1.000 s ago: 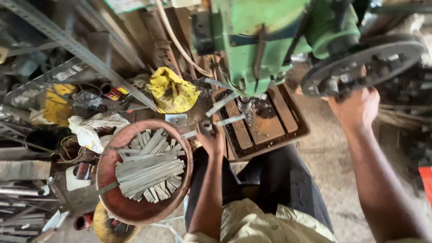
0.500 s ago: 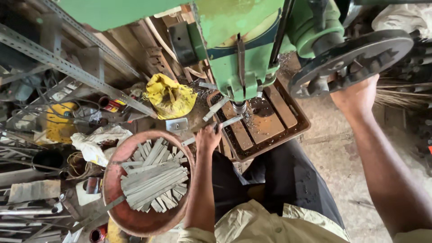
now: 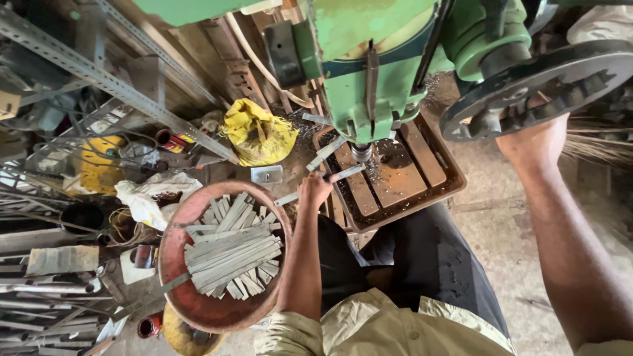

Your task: The person operates a drill press to drill holes into small metal rods. They pick up rods from a red basin, position them under the drill bit, and lower the drill to create holes. The person repeats this process for multiple rods throughout the clip.

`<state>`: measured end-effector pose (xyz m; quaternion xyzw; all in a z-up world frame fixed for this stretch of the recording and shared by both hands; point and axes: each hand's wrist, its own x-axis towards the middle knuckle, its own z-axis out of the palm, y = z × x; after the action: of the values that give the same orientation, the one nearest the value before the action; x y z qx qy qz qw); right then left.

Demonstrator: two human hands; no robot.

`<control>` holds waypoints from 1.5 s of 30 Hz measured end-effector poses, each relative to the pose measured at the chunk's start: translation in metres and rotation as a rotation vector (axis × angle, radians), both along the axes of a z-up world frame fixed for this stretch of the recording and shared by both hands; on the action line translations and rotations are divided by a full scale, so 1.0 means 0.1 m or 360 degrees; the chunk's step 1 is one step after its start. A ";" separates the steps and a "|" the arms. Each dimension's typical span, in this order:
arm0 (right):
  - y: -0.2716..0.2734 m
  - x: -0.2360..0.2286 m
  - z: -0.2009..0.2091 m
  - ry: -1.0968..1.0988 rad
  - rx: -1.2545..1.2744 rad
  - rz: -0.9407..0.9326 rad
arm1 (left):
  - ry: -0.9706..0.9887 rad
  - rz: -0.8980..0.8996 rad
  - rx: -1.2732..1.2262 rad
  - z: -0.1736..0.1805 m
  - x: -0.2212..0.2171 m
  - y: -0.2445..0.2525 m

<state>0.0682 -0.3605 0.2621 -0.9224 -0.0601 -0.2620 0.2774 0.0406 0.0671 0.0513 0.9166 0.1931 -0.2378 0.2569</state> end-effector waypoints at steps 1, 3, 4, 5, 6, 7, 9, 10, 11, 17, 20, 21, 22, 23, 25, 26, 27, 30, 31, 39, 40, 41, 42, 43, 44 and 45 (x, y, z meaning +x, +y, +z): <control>0.00 -0.01 -0.03 -0.0105 -0.0042 0.0010 | -0.0008 -0.0007 0.0007 0.02 0.00 0.00; -0.06 -0.01 -0.11 -0.0262 -0.0112 0.0029 | -0.0018 -0.0023 0.0021 0.07 -0.02 -0.01; -0.09 0.00 -0.16 -0.0316 -0.0142 0.0034 | -0.0032 -0.0047 0.0042 0.09 -0.01 -0.01; -0.11 0.00 -0.21 -0.0320 -0.0164 0.0032 | -0.0044 -0.0072 0.0060 0.11 -0.01 -0.03; -0.13 0.01 -0.24 -0.0389 -0.0221 0.0061 | -0.0056 -0.0097 0.0078 0.13 0.00 -0.03; -0.15 0.01 -0.25 -0.0458 -0.0279 0.0087 | -0.0079 -0.0120 0.0081 0.14 -0.01 -0.03; -0.17 0.05 -0.22 -0.0724 -0.0470 0.0202 | -0.0133 -0.0167 0.0087 0.17 -0.01 -0.03; -0.16 0.05 -0.19 -0.0728 -0.0501 0.0234 | -0.0083 -0.0127 0.0080 0.18 -0.01 -0.03; -0.16 0.05 -0.14 -0.0732 -0.0530 0.0267 | -0.0033 -0.0087 0.0073 0.18 -0.01 -0.03; 0.04 -0.05 0.08 -0.0474 -0.0161 0.0247 | -0.0021 -0.0067 0.0126 0.05 0.01 0.00; 0.08 -0.07 0.12 -0.0495 -0.0161 0.0248 | -0.0047 -0.0088 0.0150 -0.05 0.02 0.02; 0.08 -0.06 0.12 -0.0518 -0.0177 0.0246 | -0.0053 -0.0092 0.0157 -0.06 0.03 0.02; 0.07 -0.06 0.11 -0.0542 -0.0194 0.0245 | -0.0048 -0.0091 0.0155 -0.06 0.04 0.02; 0.06 -0.03 0.09 -0.0614 -0.0216 0.0268 | -0.0042 -0.0088 0.0151 -0.06 0.04 0.01; 0.02 0.01 0.02 -0.0655 -0.0250 0.0249 | -0.0078 -0.0099 0.0151 -0.03 0.03 0.00; 0.00 0.02 -0.04 -0.0624 -0.0261 0.0207 | -0.0120 -0.0115 0.0155 0.00 0.01 0.00; -0.02 0.04 -0.09 -0.0598 -0.0262 0.0184 | -0.0164 -0.0129 0.0161 0.04 0.01 0.00; -0.09 0.11 -0.21 -0.0518 -0.0251 0.0147 | 0.0006 -0.0019 0.0043 0.12 -0.02 -0.02; -0.09 0.12 -0.24 -0.0658 -0.0335 0.0144 | 0.0005 -0.0034 0.0064 0.13 -0.02 -0.02; -0.04 0.09 -0.17 -0.0930 -0.0465 0.0158 | -0.0225 -0.0168 0.0210 -0.17 0.03 0.04; -0.03 0.08 -0.15 -0.0938 -0.0468 0.0148 | -0.0220 -0.0146 0.0193 -0.18 0.04 0.05; -0.01 0.07 -0.12 -0.0945 -0.0472 0.0140 | -0.0214 -0.0123 0.0174 -0.18 0.03 0.05; 0.01 0.05 -0.08 -0.0952 -0.0475 0.0131 | -0.0207 -0.0100 0.0155 -0.16 0.02 0.04; 0.03 0.04 -0.03 -0.0852 -0.0420 0.0160 | -0.0148 -0.0099 0.0147 -0.14 0.03 0.03; 0.05 0.02 0.02 -0.0752 -0.0364 0.0189 | -0.0089 -0.0098 0.0139 -0.12 0.03 0.03; 0.07 0.00 0.08 -0.0651 -0.0308 0.0218 | -0.0028 -0.0097 0.0129 -0.10 0.03 0.02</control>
<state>0.0684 -0.3540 0.2701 -0.8662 -0.2022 -0.4170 0.1870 0.0435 0.0692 0.0416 0.9338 0.1724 -0.2294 0.2138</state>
